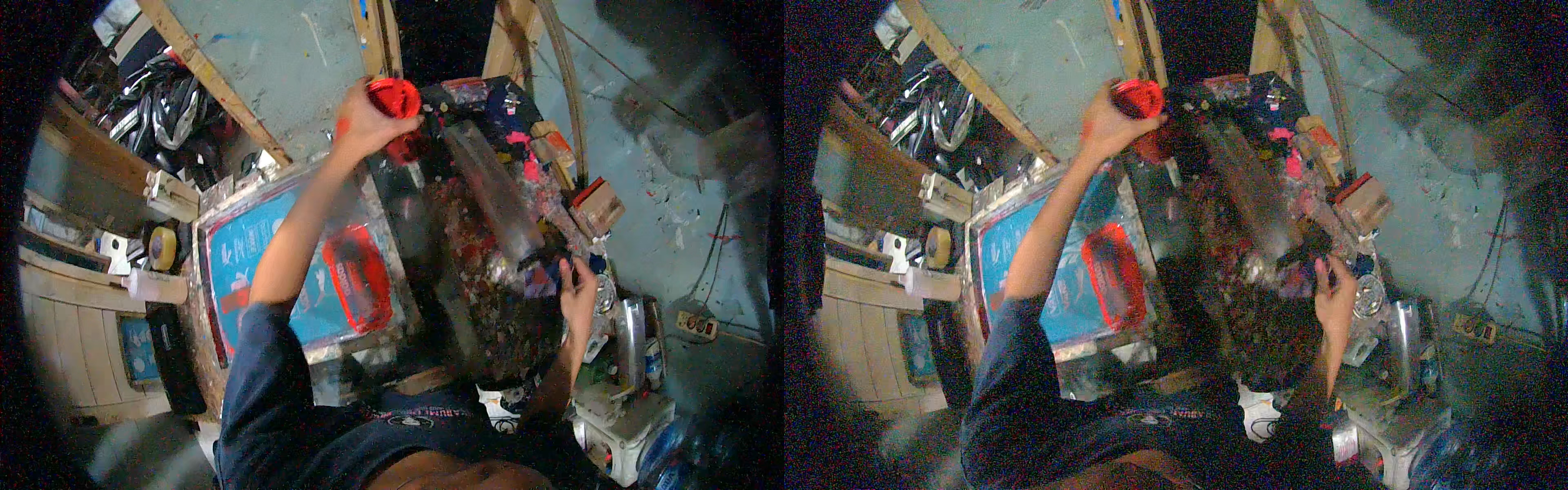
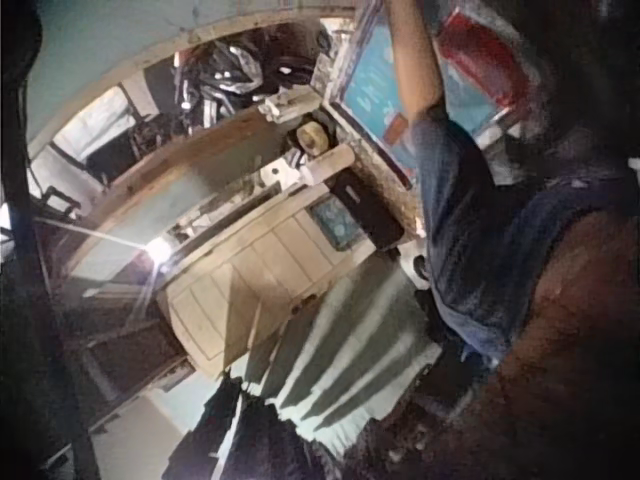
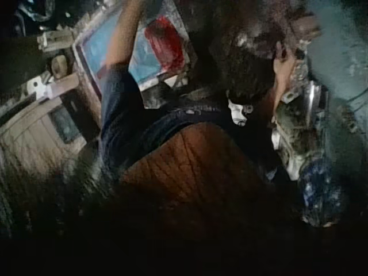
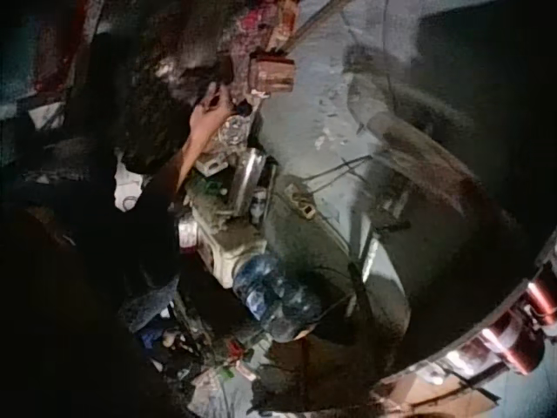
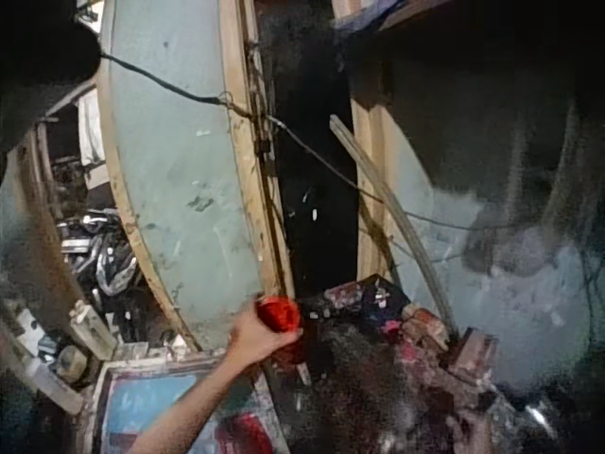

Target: The person repeatedly places a black rectangular squeegee onto a screen printing frame and pulls it across the mesh to transfer ink onto a surface below. The person also handles a red plastic cup and a small brush, dipping the brush into the cup and applying liquid to the screen frame.

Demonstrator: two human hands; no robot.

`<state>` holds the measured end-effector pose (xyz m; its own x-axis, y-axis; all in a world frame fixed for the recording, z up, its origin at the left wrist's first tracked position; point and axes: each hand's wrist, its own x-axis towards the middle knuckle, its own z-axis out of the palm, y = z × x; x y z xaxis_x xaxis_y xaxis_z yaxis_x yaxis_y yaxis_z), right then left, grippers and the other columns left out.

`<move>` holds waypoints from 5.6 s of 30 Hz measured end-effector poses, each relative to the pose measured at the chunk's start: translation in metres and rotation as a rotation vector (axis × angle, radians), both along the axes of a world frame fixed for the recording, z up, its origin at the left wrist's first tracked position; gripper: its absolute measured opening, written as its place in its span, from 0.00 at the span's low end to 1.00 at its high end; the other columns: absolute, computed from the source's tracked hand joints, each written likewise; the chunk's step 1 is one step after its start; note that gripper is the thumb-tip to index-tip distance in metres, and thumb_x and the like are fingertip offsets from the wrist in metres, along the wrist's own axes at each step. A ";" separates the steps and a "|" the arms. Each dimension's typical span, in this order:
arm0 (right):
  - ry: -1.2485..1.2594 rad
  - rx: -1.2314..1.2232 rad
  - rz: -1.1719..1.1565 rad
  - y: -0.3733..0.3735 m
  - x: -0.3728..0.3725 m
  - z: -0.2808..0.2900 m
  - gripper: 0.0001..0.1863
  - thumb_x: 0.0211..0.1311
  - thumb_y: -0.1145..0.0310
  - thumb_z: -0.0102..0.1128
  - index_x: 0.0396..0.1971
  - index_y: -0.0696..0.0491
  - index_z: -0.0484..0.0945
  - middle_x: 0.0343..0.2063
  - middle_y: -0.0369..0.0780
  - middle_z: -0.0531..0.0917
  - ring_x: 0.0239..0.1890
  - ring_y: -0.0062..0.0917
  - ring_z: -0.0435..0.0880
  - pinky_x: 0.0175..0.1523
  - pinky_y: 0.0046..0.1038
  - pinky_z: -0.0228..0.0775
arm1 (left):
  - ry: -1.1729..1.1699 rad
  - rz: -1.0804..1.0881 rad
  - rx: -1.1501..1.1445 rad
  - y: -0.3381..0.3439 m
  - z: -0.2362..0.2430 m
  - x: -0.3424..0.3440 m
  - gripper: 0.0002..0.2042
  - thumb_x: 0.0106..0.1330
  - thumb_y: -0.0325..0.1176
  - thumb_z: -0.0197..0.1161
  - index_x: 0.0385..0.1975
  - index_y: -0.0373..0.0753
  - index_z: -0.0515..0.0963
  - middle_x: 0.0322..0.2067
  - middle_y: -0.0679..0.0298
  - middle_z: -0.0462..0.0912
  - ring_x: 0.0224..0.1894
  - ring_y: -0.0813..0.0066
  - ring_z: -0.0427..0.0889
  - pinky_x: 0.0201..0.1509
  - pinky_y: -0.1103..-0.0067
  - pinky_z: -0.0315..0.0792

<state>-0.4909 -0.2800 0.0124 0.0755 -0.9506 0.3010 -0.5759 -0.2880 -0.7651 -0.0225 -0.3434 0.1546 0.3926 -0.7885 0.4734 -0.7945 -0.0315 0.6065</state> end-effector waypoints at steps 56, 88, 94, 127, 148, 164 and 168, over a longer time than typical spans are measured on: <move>0.115 -0.554 0.653 0.137 0.210 0.149 0.18 0.63 0.70 0.65 0.53 0.55 0.83 0.64 0.41 0.77 0.65 0.39 0.74 0.70 0.44 0.60 | 1.245 -0.252 -0.242 0.273 -0.018 -0.089 0.13 0.73 0.38 0.64 0.43 0.33 0.86 0.31 0.67 0.85 0.28 0.87 0.77 0.32 0.85 0.67; -1.494 1.047 0.947 0.134 0.236 0.106 0.47 0.76 0.34 0.21 0.74 0.63 0.55 0.76 0.46 0.57 0.77 0.34 0.58 0.79 0.36 0.44 | 0.366 -0.024 -0.265 0.266 -0.013 -0.113 0.16 0.69 0.25 0.64 0.56 0.32 0.81 0.56 0.51 0.84 0.57 0.64 0.83 0.63 0.72 0.74; -1.397 0.845 0.960 0.138 0.229 0.087 0.48 0.75 0.32 0.21 0.74 0.61 0.56 0.76 0.42 0.58 0.75 0.27 0.59 0.79 0.35 0.42 | 0.138 0.006 -0.180 0.263 -0.025 -0.112 0.15 0.64 0.19 0.62 0.51 0.32 0.83 0.52 0.47 0.84 0.55 0.55 0.86 0.56 0.69 0.79; -0.594 0.099 0.725 0.125 0.220 0.035 0.28 0.76 0.59 0.50 0.70 0.56 0.62 0.71 0.44 0.64 0.73 0.35 0.60 0.76 0.37 0.50 | 0.627 -0.128 -0.193 0.248 -0.043 -0.123 0.19 0.69 0.27 0.63 0.59 0.38 0.79 0.42 0.49 0.89 0.41 0.74 0.89 0.43 0.76 0.81; 0.349 -0.458 -0.154 -0.039 0.074 0.093 0.20 0.72 0.57 0.59 0.49 0.60 0.84 0.41 0.53 0.87 0.43 0.40 0.87 0.52 0.34 0.75 | 0.852 -0.144 -0.034 0.330 -0.096 -0.078 0.23 0.73 0.30 0.60 0.68 0.35 0.71 0.62 0.58 0.79 0.66 0.70 0.72 0.68 0.75 0.66; 0.710 0.784 0.486 0.240 -0.018 -0.111 0.22 0.73 0.51 0.57 0.41 0.57 0.84 0.33 0.46 0.85 0.34 0.40 0.81 0.44 0.36 0.72 | 0.046 0.396 0.126 0.433 -0.149 -0.001 0.15 0.69 0.32 0.63 0.53 0.34 0.80 0.60 0.48 0.78 0.63 0.49 0.76 0.67 0.61 0.68; 0.791 0.752 0.368 0.241 -0.018 -0.148 0.20 0.72 0.53 0.58 0.38 0.57 0.84 0.31 0.44 0.85 0.31 0.37 0.80 0.41 0.36 0.72 | 0.014 0.403 0.121 0.422 -0.169 0.007 0.17 0.67 0.31 0.64 0.54 0.37 0.79 0.61 0.52 0.78 0.64 0.51 0.75 0.68 0.63 0.67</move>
<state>-0.5088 -0.0390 -0.1357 0.3004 -0.7510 -0.5880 -0.9472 -0.1624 -0.2764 -0.0154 0.0786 -0.0139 0.6869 -0.6200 0.3792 -0.6956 -0.4096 0.5902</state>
